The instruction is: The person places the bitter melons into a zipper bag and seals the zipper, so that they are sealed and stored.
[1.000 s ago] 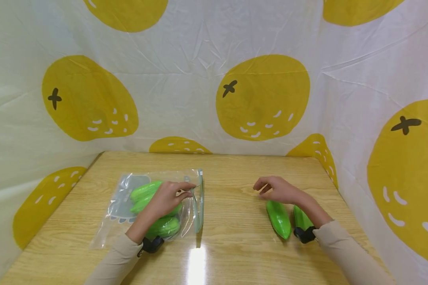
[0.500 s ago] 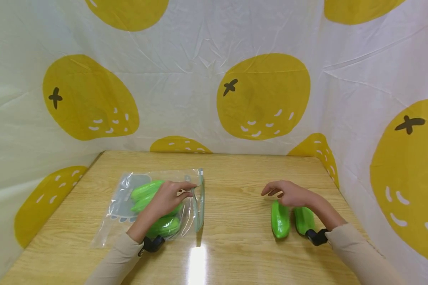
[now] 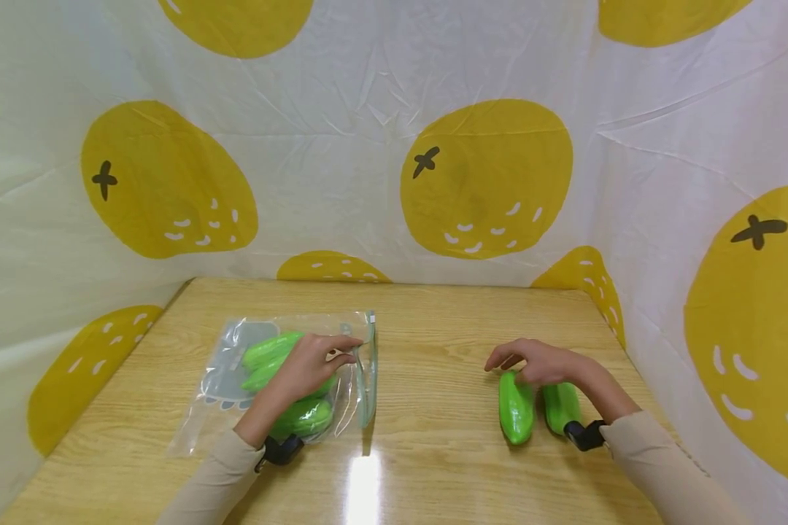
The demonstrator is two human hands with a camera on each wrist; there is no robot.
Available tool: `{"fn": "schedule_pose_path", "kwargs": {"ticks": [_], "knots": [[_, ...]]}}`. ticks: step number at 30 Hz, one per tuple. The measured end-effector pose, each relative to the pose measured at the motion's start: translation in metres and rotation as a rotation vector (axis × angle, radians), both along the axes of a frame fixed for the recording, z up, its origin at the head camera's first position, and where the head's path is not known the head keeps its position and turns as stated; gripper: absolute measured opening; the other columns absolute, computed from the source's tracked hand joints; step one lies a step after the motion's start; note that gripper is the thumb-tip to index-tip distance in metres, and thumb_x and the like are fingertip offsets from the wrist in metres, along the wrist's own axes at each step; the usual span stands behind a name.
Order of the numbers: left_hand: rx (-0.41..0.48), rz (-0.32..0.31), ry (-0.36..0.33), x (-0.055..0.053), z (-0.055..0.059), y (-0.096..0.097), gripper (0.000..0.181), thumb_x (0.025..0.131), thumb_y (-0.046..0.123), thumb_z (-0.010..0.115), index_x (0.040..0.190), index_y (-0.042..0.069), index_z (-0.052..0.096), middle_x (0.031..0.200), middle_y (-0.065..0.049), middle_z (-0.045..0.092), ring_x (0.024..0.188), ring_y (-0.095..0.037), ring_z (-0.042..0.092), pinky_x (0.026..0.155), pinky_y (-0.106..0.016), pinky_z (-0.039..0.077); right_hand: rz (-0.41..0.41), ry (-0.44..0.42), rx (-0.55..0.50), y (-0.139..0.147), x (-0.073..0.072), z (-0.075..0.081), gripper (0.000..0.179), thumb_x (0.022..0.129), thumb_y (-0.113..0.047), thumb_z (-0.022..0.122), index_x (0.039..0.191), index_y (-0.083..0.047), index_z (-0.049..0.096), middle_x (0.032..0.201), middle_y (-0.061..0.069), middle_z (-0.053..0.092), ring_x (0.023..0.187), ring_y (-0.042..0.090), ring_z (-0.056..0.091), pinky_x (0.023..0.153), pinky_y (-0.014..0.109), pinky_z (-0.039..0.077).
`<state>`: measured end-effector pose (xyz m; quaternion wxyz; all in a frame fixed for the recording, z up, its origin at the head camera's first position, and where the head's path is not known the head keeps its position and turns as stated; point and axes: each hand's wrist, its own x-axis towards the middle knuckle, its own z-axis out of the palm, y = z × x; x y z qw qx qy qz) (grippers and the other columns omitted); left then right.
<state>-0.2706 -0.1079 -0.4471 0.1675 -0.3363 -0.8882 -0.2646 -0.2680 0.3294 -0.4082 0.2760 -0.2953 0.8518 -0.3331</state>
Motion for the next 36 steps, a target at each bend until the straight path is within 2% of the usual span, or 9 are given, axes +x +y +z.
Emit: {"fn": "schedule_pose_path", "kwargs": {"ticks": [4, 7, 11, 13, 16, 19, 26, 30, 36], "knots": [[0.001, -0.002, 0.004, 0.0, 0.0, 0.0, 0.025, 0.091, 0.021, 0.078, 0.115, 0.015, 0.08, 0.109, 0.002, 0.081, 0.092, -0.016, 0.078, 0.079, -0.036, 0.062, 0.02, -0.026, -0.005, 0.002, -0.001, 0.001, 0.073, 0.064, 0.025, 0.039, 0.131, 0.004, 0.063, 0.135, 0.028, 0.062, 0.128, 0.055, 0.054, 0.099, 0.066, 0.052], [-0.001, -0.003, 0.0, 0.001, 0.0, 0.0, 0.024, 0.091, 0.021, 0.078, 0.115, 0.016, 0.08, 0.11, 0.002, 0.081, 0.094, -0.016, 0.078, 0.08, -0.036, 0.062, 0.05, -0.045, 0.002, 0.002, -0.001, 0.002, 0.08, 0.058, 0.025, 0.038, 0.131, 0.003, 0.063, 0.135, 0.025, 0.063, 0.127, 0.046, 0.056, 0.099, 0.06, 0.054], [-0.004, 0.001, 0.0, 0.002, 0.001, 0.0, 0.025, 0.091, 0.021, 0.078, 0.115, 0.016, 0.08, 0.11, 0.002, 0.081, 0.094, -0.016, 0.078, 0.081, -0.036, 0.062, 0.09, -0.018, 0.026, 0.002, 0.0, 0.003, 0.073, 0.062, 0.024, 0.044, 0.127, -0.001, 0.068, 0.132, 0.021, 0.065, 0.123, 0.028, 0.059, 0.096, 0.051, 0.055], [-0.005, 0.003, 0.006, 0.002, 0.002, 0.001, 0.025, 0.09, 0.02, 0.078, 0.115, 0.017, 0.08, 0.11, 0.002, 0.081, 0.093, -0.016, 0.078, 0.08, -0.035, 0.062, 0.095, -0.001, 0.035, 0.002, 0.001, 0.003, 0.068, 0.065, 0.023, 0.048, 0.123, -0.003, 0.071, 0.132, 0.021, 0.066, 0.123, 0.024, 0.06, 0.096, 0.051, 0.056], [-0.004, 0.005, 0.009, 0.003, 0.003, 0.001, 0.025, 0.09, 0.02, 0.079, 0.115, 0.017, 0.08, 0.109, 0.002, 0.081, 0.092, -0.016, 0.078, 0.079, -0.036, 0.062, 0.091, 0.012, 0.042, 0.002, 0.002, 0.002, 0.062, 0.069, 0.022, 0.052, 0.12, -0.004, 0.073, 0.134, 0.022, 0.065, 0.126, 0.027, 0.058, 0.096, 0.057, 0.056], [-0.006, 0.005, 0.004, 0.003, 0.004, 0.001, 0.026, 0.09, 0.019, 0.079, 0.115, 0.017, 0.08, 0.109, 0.001, 0.081, 0.091, -0.017, 0.078, 0.079, -0.036, 0.062, 0.087, -0.008, 0.043, 0.002, 0.001, 0.0, 0.06, 0.07, 0.022, 0.053, 0.121, -0.003, 0.071, 0.134, 0.023, 0.065, 0.129, 0.037, 0.056, 0.096, 0.066, 0.054], [-0.006, -0.004, -0.015, 0.001, 0.002, 0.002, 0.025, 0.091, 0.02, 0.078, 0.115, 0.015, 0.08, 0.109, 0.001, 0.081, 0.092, -0.016, 0.078, 0.079, -0.036, 0.062, 0.06, -0.055, 0.021, 0.006, -0.003, -0.006, 0.059, 0.07, 0.019, 0.06, 0.123, -0.004, 0.067, 0.124, 0.016, 0.068, 0.113, 0.022, 0.061, 0.093, 0.059, 0.054], [-0.007, -0.004, -0.015, 0.0, 0.001, 0.002, 0.025, 0.091, 0.02, 0.078, 0.115, 0.015, 0.08, 0.109, 0.002, 0.081, 0.092, -0.016, 0.078, 0.08, -0.037, 0.062, 0.027, -0.057, 0.006, 0.006, -0.002, -0.009, 0.054, 0.073, 0.013, 0.067, 0.124, -0.004, 0.066, 0.121, 0.015, 0.068, 0.113, 0.024, 0.062, 0.094, 0.059, 0.052], [-0.002, 0.003, -0.021, 0.0, 0.001, 0.002, 0.025, 0.091, 0.02, 0.078, 0.115, 0.015, 0.08, 0.109, 0.002, 0.081, 0.093, -0.016, 0.078, 0.08, -0.036, 0.062, 0.002, -0.015, 0.007, 0.003, -0.003, -0.012, 0.053, 0.077, 0.005, 0.071, 0.129, -0.003, 0.065, 0.13, 0.017, 0.066, 0.115, 0.031, 0.061, 0.097, 0.06, 0.05]]}}
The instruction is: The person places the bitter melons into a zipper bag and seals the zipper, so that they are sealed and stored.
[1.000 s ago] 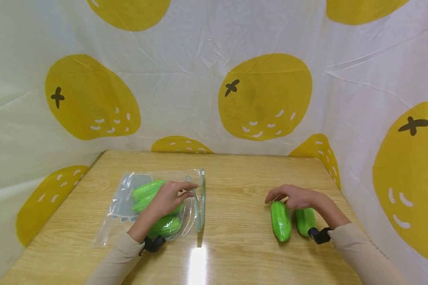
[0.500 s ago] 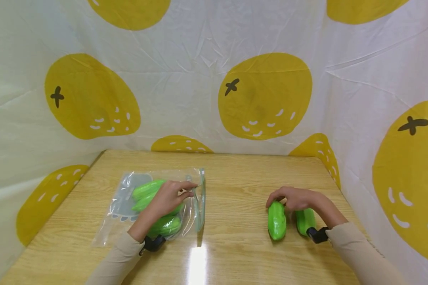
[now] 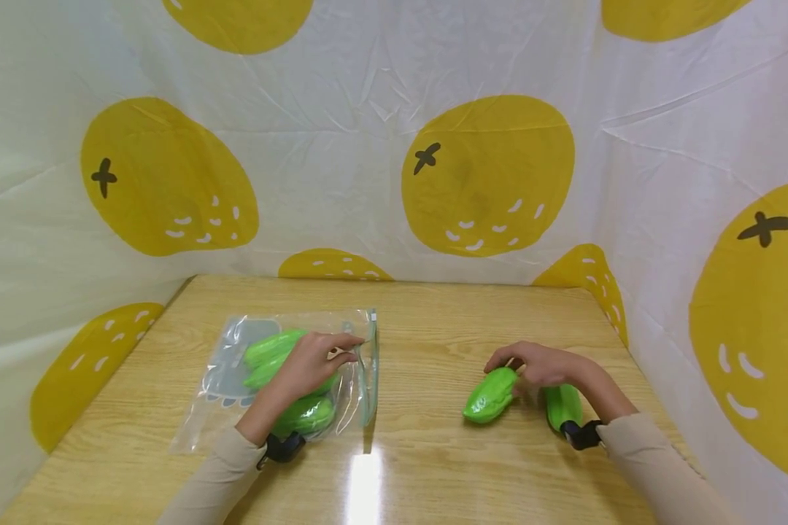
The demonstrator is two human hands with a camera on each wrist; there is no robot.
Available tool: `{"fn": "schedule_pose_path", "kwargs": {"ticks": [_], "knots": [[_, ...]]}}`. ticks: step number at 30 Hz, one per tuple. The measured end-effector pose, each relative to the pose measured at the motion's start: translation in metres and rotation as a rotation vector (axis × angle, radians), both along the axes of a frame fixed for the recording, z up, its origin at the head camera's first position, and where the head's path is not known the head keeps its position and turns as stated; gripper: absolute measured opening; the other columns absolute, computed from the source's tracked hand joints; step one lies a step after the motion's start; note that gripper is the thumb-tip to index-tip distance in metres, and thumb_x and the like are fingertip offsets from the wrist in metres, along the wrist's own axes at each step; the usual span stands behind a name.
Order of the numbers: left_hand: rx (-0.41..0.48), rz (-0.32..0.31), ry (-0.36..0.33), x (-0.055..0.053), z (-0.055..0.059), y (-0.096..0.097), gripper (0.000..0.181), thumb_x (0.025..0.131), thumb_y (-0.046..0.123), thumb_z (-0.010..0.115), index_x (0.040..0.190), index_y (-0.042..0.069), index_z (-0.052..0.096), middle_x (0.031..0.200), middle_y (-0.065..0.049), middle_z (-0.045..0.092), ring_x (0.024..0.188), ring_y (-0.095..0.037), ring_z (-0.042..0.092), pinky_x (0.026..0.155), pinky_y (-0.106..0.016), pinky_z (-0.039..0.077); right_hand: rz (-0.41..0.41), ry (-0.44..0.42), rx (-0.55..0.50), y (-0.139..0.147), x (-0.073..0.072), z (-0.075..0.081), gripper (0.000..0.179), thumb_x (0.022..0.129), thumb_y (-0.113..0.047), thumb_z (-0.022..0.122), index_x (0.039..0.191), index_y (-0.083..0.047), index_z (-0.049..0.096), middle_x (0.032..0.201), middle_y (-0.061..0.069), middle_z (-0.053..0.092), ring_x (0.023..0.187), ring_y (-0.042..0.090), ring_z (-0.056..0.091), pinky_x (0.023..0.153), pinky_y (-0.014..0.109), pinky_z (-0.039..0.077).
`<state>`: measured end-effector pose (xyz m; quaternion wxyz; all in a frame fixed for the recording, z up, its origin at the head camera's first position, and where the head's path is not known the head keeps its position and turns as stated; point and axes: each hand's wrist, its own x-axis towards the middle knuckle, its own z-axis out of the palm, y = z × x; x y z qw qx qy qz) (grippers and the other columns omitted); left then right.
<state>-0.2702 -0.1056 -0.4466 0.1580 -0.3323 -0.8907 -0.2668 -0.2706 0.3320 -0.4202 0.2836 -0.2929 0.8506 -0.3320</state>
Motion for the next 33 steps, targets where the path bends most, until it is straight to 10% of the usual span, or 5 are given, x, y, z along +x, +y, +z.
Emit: {"fn": "schedule_pose_path", "kwargs": {"ticks": [11, 33], "knots": [[-0.008, 0.002, 0.004, 0.0012, 0.0005, -0.0001, 0.025, 0.09, 0.021, 0.079, 0.115, 0.018, 0.08, 0.11, 0.003, 0.081, 0.094, -0.016, 0.078, 0.081, -0.036, 0.062, -0.012, 0.033, -0.026, 0.0041, 0.0017, -0.003, 0.042, 0.086, -0.008, 0.075, 0.127, -0.007, 0.066, 0.128, 0.016, 0.066, 0.111, 0.023, 0.064, 0.089, 0.035, 0.054], [-0.005, -0.002, -0.007, 0.0012, 0.0018, 0.0005, 0.025, 0.091, 0.02, 0.078, 0.115, 0.015, 0.08, 0.11, 0.001, 0.081, 0.092, -0.016, 0.078, 0.08, -0.035, 0.062, -0.083, 0.136, -0.067, -0.0026, 0.0065, 0.0023, 0.043, 0.096, -0.019, 0.074, 0.134, -0.006, 0.06, 0.129, 0.014, 0.065, 0.114, 0.013, 0.062, 0.091, 0.033, 0.055]]}}
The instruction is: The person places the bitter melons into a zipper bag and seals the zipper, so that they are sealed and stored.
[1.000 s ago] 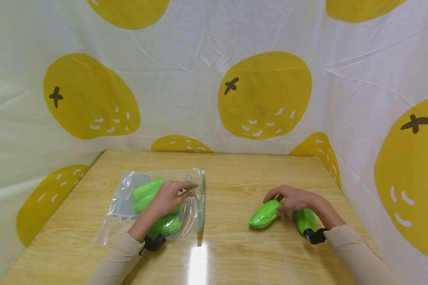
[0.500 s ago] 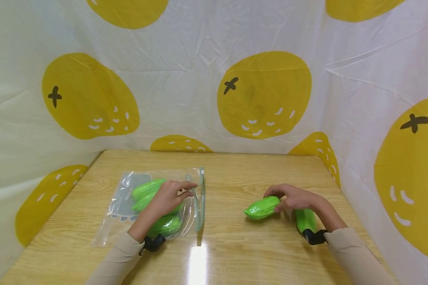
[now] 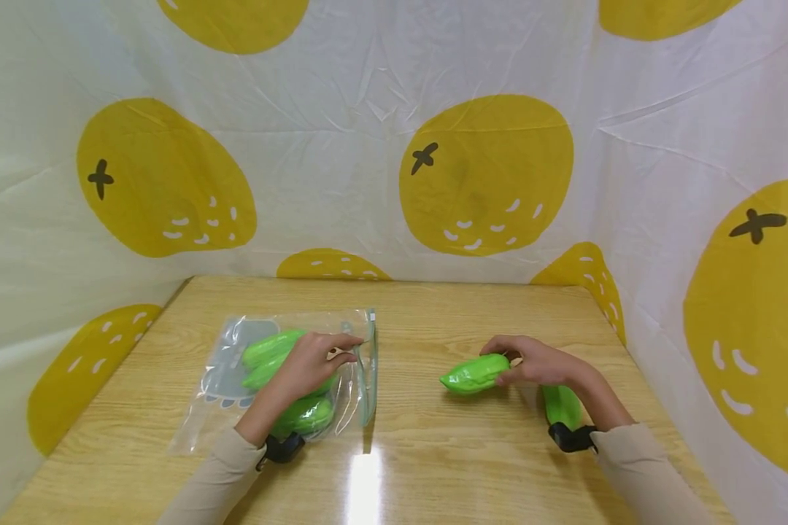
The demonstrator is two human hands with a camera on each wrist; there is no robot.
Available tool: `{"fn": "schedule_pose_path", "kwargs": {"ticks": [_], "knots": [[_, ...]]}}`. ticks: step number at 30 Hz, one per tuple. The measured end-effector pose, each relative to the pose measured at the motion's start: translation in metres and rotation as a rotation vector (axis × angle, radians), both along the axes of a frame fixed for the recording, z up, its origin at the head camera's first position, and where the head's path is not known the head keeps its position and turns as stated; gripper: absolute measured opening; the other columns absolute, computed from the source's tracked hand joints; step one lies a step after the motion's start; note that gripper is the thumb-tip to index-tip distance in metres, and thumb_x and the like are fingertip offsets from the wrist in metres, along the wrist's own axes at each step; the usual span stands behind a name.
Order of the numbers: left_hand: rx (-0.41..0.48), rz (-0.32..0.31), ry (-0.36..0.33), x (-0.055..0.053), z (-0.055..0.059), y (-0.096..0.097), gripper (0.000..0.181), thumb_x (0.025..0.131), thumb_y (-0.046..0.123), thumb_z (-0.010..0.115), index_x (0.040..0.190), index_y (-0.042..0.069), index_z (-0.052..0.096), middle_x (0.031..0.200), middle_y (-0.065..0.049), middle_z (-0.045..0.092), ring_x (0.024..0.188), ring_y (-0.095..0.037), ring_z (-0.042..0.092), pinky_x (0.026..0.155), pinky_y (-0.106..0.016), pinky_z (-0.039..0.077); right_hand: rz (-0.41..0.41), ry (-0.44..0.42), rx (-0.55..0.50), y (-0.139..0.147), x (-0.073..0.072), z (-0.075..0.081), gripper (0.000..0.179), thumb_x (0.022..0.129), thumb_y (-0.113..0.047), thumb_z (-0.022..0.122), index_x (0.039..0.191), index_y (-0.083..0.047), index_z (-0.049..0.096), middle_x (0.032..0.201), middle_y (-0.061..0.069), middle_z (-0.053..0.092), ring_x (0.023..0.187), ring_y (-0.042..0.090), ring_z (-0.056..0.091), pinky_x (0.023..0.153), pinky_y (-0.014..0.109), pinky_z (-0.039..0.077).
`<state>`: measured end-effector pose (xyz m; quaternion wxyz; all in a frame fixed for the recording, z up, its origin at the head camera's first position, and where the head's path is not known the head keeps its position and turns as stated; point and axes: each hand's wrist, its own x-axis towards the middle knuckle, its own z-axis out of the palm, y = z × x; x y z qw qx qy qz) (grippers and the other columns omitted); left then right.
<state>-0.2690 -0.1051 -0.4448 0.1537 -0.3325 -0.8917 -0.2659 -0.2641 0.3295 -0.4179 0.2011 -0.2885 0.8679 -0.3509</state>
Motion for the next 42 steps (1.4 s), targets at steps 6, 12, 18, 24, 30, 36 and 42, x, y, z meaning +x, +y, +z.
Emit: {"fn": "schedule_pose_path", "kwargs": {"ticks": [6, 12, 18, 24, 30, 36, 42], "knots": [[0.0, 0.0, 0.004, 0.0, 0.0, 0.0, 0.025, 0.09, 0.02, 0.079, 0.114, 0.015, 0.08, 0.11, 0.002, 0.081, 0.095, -0.017, 0.078, 0.081, -0.036, 0.062, -0.013, 0.037, -0.01, -0.004, 0.0, -0.003, 0.044, 0.095, -0.018, 0.075, 0.134, -0.004, 0.06, 0.128, 0.015, 0.066, 0.112, 0.013, 0.062, 0.092, 0.033, 0.054], [-0.009, 0.004, 0.003, 0.0, 0.0, -0.001, 0.025, 0.091, 0.021, 0.078, 0.115, 0.016, 0.08, 0.111, 0.002, 0.081, 0.095, -0.017, 0.078, 0.081, -0.036, 0.062, -0.025, 0.069, -0.028, -0.01, 0.0, -0.006, 0.042, 0.094, -0.016, 0.076, 0.132, -0.004, 0.061, 0.125, 0.013, 0.067, 0.111, 0.008, 0.062, 0.093, 0.031, 0.054], [-0.005, -0.007, 0.003, 0.0, -0.001, 0.0, 0.025, 0.091, 0.021, 0.078, 0.115, 0.015, 0.08, 0.11, 0.002, 0.081, 0.094, -0.017, 0.078, 0.081, -0.036, 0.062, -0.054, 0.072, -0.042, -0.016, 0.001, -0.008, 0.043, 0.094, -0.016, 0.077, 0.132, -0.004, 0.061, 0.125, 0.014, 0.066, 0.112, 0.011, 0.063, 0.092, 0.032, 0.057], [-0.002, -0.005, 0.009, -0.002, -0.002, 0.0, 0.025, 0.091, 0.021, 0.079, 0.115, 0.015, 0.08, 0.111, 0.002, 0.08, 0.094, -0.017, 0.078, 0.081, -0.036, 0.062, -0.073, 0.062, -0.073, -0.023, 0.0, -0.008, 0.043, 0.094, -0.015, 0.076, 0.133, -0.003, 0.06, 0.129, 0.018, 0.063, 0.11, 0.01, 0.062, 0.09, 0.033, 0.059], [0.003, 0.002, -0.001, -0.001, -0.001, 0.0, 0.025, 0.091, 0.02, 0.078, 0.115, 0.014, 0.08, 0.111, 0.001, 0.08, 0.095, -0.018, 0.078, 0.081, -0.036, 0.062, -0.095, 0.081, -0.079, -0.032, -0.002, -0.009, 0.043, 0.094, -0.017, 0.077, 0.132, -0.004, 0.061, 0.13, 0.017, 0.064, 0.113, 0.018, 0.063, 0.091, 0.032, 0.058], [-0.005, 0.009, 0.002, -0.001, 0.0, 0.0, 0.026, 0.091, 0.021, 0.078, 0.116, 0.015, 0.08, 0.111, 0.001, 0.08, 0.095, -0.018, 0.078, 0.082, -0.037, 0.062, -0.118, 0.094, -0.094, -0.04, -0.001, -0.01, 0.043, 0.094, -0.018, 0.077, 0.131, -0.003, 0.062, 0.127, 0.017, 0.065, 0.112, 0.022, 0.063, 0.089, 0.033, 0.059], [-0.007, 0.013, 0.005, -0.001, -0.001, 0.0, 0.026, 0.091, 0.021, 0.078, 0.116, 0.015, 0.08, 0.111, 0.001, 0.08, 0.094, -0.018, 0.078, 0.081, -0.037, 0.062, -0.127, 0.104, -0.109, -0.047, -0.002, -0.013, 0.041, 0.094, -0.018, 0.078, 0.129, -0.004, 0.063, 0.124, 0.015, 0.066, 0.11, 0.021, 0.063, 0.088, 0.034, 0.059]]}}
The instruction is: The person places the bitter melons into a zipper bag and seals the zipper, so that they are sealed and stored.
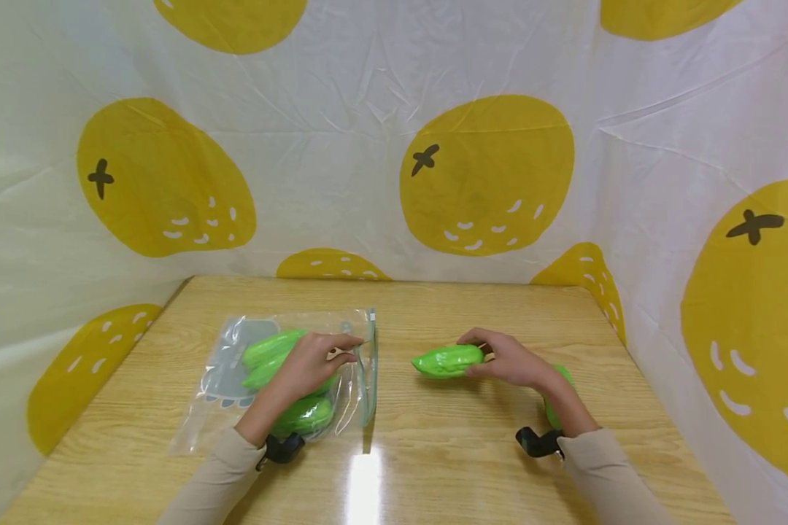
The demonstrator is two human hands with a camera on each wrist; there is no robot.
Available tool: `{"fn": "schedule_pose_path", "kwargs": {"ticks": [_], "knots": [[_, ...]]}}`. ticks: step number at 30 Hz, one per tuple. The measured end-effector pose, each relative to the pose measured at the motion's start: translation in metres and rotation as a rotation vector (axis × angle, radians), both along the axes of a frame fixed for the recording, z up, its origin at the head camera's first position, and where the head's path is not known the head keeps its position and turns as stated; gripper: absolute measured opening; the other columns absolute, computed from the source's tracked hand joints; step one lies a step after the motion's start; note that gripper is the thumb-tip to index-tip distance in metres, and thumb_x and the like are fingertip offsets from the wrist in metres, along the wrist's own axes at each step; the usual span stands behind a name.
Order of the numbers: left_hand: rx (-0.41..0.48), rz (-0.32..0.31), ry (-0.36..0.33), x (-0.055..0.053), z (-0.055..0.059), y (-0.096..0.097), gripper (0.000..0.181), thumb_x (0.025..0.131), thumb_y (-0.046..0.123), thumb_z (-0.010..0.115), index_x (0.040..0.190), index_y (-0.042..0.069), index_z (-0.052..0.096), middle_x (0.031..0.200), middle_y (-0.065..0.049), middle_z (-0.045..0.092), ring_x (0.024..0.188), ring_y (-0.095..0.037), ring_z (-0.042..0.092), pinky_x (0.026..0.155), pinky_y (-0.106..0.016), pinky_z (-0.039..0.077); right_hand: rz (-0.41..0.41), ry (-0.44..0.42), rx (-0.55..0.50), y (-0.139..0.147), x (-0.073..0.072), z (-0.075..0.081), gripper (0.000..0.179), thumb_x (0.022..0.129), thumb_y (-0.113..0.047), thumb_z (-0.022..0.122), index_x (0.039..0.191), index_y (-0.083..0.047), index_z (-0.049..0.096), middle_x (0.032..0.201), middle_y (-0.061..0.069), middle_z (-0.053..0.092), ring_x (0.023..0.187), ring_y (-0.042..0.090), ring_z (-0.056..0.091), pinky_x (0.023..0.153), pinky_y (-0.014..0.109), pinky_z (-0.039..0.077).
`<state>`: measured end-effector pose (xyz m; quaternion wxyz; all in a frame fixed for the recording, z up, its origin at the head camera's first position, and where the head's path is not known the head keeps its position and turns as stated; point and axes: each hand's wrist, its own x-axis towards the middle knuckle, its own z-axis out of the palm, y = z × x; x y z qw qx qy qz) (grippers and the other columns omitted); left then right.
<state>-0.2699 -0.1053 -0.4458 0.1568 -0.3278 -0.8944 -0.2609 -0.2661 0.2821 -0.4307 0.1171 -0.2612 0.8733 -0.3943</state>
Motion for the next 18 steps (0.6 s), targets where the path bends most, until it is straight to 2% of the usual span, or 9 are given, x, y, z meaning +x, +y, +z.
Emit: {"fn": "schedule_pose_path", "kwargs": {"ticks": [9, 18], "knots": [[-0.001, -0.002, 0.002, -0.001, -0.001, 0.001, 0.026, 0.091, 0.021, 0.078, 0.116, 0.015, 0.08, 0.11, 0.001, 0.081, 0.093, -0.018, 0.078, 0.08, -0.036, 0.062, -0.009, -0.015, -0.014, -0.01, 0.0, 0.004, 0.043, 0.094, -0.018, 0.077, 0.131, -0.004, 0.062, 0.125, 0.017, 0.065, 0.113, 0.029, 0.062, 0.089, 0.034, 0.059], [0.009, -0.006, -0.009, 0.0, -0.001, 0.0, 0.026, 0.091, 0.02, 0.078, 0.116, 0.014, 0.079, 0.111, 0.001, 0.08, 0.095, -0.018, 0.078, 0.081, -0.037, 0.062, 0.001, -0.004, -0.022, -0.02, -0.001, 0.005, 0.044, 0.094, -0.017, 0.077, 0.132, -0.002, 0.061, 0.125, 0.017, 0.066, 0.112, 0.028, 0.063, 0.088, 0.036, 0.059]]}}
